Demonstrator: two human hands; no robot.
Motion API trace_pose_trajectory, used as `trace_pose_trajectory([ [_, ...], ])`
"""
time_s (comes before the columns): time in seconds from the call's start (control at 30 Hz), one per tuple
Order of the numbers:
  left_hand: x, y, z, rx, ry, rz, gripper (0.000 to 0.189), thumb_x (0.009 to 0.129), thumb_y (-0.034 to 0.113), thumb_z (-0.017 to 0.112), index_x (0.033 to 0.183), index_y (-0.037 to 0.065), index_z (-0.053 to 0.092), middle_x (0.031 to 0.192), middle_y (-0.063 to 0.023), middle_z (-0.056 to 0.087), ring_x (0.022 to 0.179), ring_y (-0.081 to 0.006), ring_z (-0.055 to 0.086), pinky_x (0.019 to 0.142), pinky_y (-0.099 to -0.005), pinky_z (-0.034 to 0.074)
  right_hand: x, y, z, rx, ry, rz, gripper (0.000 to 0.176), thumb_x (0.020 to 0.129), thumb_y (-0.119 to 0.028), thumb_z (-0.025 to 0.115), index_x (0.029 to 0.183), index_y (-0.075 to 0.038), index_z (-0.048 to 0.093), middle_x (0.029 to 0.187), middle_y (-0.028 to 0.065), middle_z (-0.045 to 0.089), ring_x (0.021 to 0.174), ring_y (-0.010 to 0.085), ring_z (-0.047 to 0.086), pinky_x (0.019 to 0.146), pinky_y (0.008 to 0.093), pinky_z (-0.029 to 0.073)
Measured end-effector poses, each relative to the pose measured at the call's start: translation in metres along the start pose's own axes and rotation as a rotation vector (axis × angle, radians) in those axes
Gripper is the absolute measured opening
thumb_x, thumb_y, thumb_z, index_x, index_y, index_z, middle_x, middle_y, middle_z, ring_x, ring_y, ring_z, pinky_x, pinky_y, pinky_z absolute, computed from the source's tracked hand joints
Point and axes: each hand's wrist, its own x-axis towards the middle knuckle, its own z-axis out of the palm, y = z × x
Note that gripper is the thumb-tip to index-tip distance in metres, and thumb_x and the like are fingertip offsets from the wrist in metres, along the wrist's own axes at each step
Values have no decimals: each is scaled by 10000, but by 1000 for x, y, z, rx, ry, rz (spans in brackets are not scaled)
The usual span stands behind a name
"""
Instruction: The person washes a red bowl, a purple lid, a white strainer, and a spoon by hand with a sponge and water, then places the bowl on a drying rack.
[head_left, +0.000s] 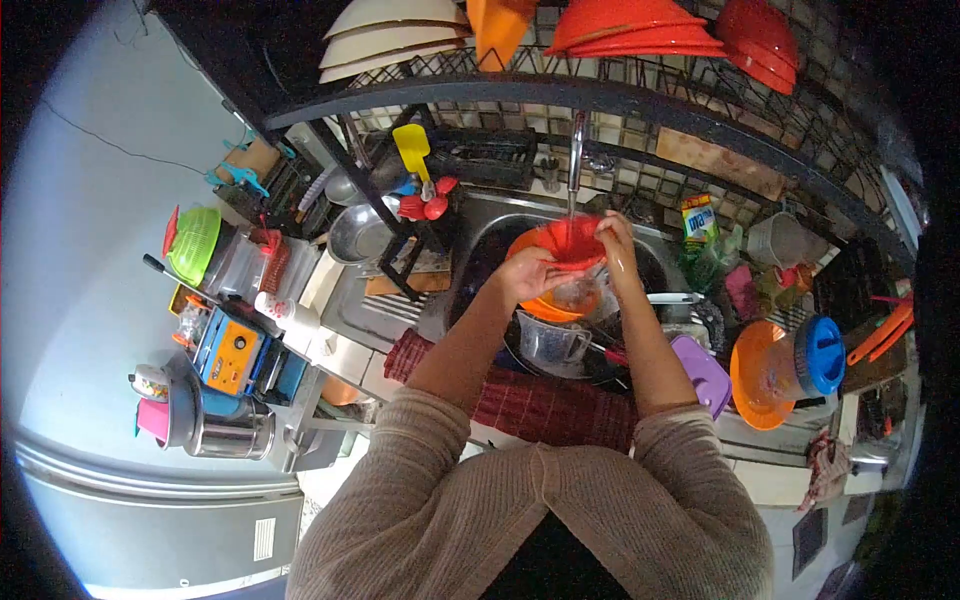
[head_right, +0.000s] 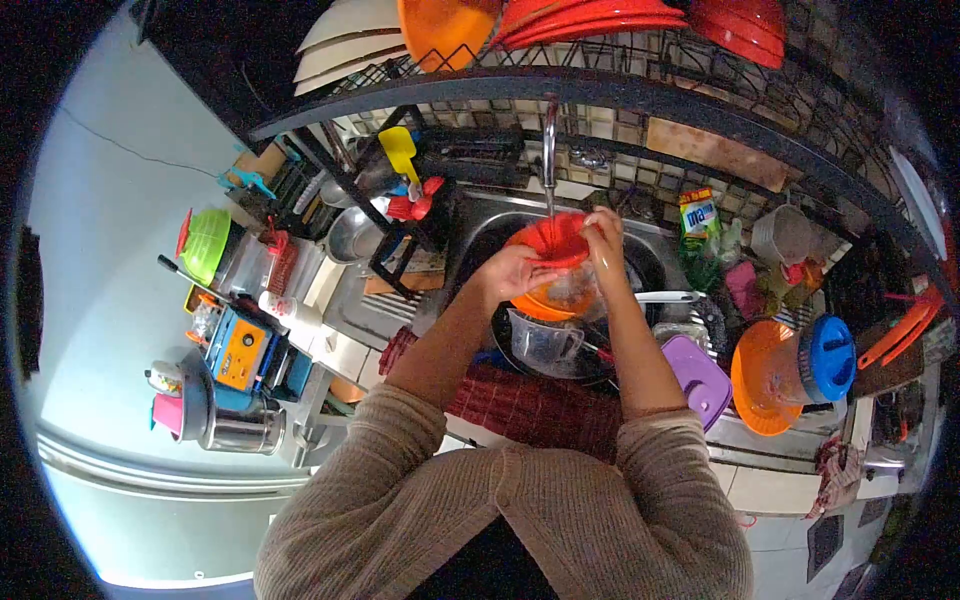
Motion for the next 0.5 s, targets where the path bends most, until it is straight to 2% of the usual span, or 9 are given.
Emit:
trace_pose_trajectory([
  [0.03, 9, -4, 5, 25, 113, 84, 481, 789, 34, 475, 1259, 36, 374, 1177, -166, 514, 987, -385, 551, 837, -425, 491, -5, -11, -5, 308, 20, 312, 310, 741, -63, 508, 1048, -105, 515, 1127, 93, 476, 1036, 249, 458, 816, 344, 418],
  [0.07, 16, -8, 10, 24, 105, 75, 481, 789, 34, 475, 1259, 36, 374, 1177, -166, 514, 987, -385, 551, 837, -425, 491, -10, -22, -10, 618, 45, 621, 432, 753, -39, 471, 1173, -129, 427, 1181, 71, 439, 1049, 231, 461, 818, 363, 443],
  [0.1, 19, -10, 23, 218, 260, 139, 449, 782, 48, 511, 1223, 37, 424, 1128, -158, 547, 952, -364, 573, 798, -403, 507, -16, -30, -12, 746, 120, 655, 575, 742, 0, 490, 1260, -178, 314, 1188, 64, 437, 1044, 235, 472, 767, 358, 485],
  [0.2, 32, -13, 32, 700, 507, 303, 372, 762, 128, 598, 1117, 43, 528, 1010, -124, 610, 884, -313, 610, 716, -381, 521, -37, -23, -12, 692, 176, 756, 534, 747, 8, 523, 1232, -157, 370, 1148, 80, 485, 940, 225, 545, 597, 307, 515],
  [0.27, 41, -12, 24, 984, 606, 403, 339, 749, 194, 649, 1047, 48, 582, 941, -99, 640, 851, -284, 625, 673, -380, 520, -45, 23, -18, 664, 33, 915, 494, 758, -52, 588, 1200, -170, 402, 1107, 68, 526, 885, 209, 583, 535, 286, 531],
  [0.33, 50, -8, 5, 1638, 751, 596, 368, 723, 343, 686, 922, 39, 627, 823, -59, 658, 775, -235, 639, 620, -382, 502, -48, 15, -15, 579, -76, 982, 375, 766, -56, 580, 1116, -127, 468, 1003, 64, 579, 793, 172, 606, 434, 236, 488],
  [0.4, 53, -9, -11, 1565, 864, 529, 419, 736, 426, 643, 953, 68, 621, 856, -44, 656, 805, -246, 631, 626, -395, 495, -46, 4, -4, 583, -16, 977, 373, 763, -41, 574, 1119, -105, 482, 998, 68, 580, 836, 173, 596, 532, 260, 501],
  [0.47, 55, -12, -21, 1487, 981, 464, 475, 750, 509, 599, 984, 96, 614, 889, -29, 654, 835, -256, 624, 632, -408, 488, -44, 7, 9, 602, -41, 697, 457, 756, -36, 568, 1192, -100, 445, 994, 97, 578, 922, 229, 576, 713, 317, 495],
  [0.5, 47, -16, -8, 784, 845, 427, 539, 768, 565, 523, 1036, 101, 589, 944, -52, 641, 893, -274, 602, 701, -415, 478, -40, 7, 12, 608, -43, 695, 457, 756, -36, 568, 1192, -100, 445, 994, 97, 578, 922, 229, 576, 713, 317, 495],
])
